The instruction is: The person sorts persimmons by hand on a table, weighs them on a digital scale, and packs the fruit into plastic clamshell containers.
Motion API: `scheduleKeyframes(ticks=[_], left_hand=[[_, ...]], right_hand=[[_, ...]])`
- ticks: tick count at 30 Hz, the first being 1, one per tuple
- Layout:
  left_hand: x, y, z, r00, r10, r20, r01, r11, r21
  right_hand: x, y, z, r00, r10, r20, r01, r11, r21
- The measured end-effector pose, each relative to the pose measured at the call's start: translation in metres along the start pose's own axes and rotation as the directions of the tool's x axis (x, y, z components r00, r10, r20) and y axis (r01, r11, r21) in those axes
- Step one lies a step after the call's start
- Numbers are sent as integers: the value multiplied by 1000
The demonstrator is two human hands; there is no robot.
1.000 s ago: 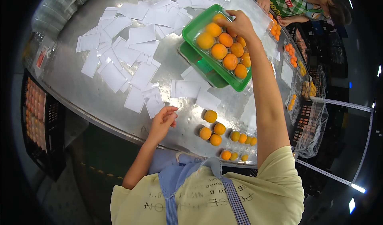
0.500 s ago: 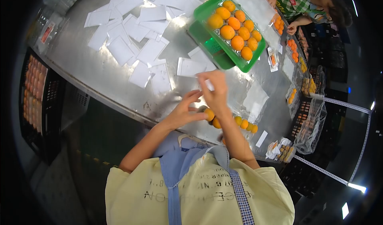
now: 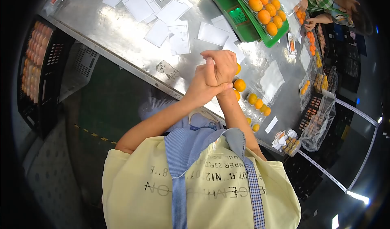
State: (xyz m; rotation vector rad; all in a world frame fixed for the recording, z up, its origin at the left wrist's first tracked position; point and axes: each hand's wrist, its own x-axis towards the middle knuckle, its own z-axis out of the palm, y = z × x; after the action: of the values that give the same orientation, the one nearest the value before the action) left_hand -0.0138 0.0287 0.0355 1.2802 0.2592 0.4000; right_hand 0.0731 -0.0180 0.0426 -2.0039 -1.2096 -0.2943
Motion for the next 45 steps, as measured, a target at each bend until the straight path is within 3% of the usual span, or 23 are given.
scheduleKeyframes(ticks=[12,15,18,27,33,42,45], left_hand=[[0,11,-19,976,-106,-191,162,938,306],[9,8,-26,985,-69,-157,134,882,452],[24,8,-29,991,60,-117,11,851,525],[58,-3,-22,985,151,82,-170,786,594],[69,-8,-19,988,104,115,-153,784,601],[76,-12,-23,976,180,121,-215,724,655],[74,-6,-26,988,102,113,-152,715,683]], right_hand=[[13,-2,21,998,-58,1,58,995,82],[18,3,27,999,-42,25,39,993,111],[23,11,29,1000,-19,19,17,990,142],[19,39,22,995,104,3,-103,981,164],[15,52,25,985,173,3,-171,969,178],[26,44,25,977,212,9,-208,948,243],[17,49,31,980,189,62,-198,960,199]])
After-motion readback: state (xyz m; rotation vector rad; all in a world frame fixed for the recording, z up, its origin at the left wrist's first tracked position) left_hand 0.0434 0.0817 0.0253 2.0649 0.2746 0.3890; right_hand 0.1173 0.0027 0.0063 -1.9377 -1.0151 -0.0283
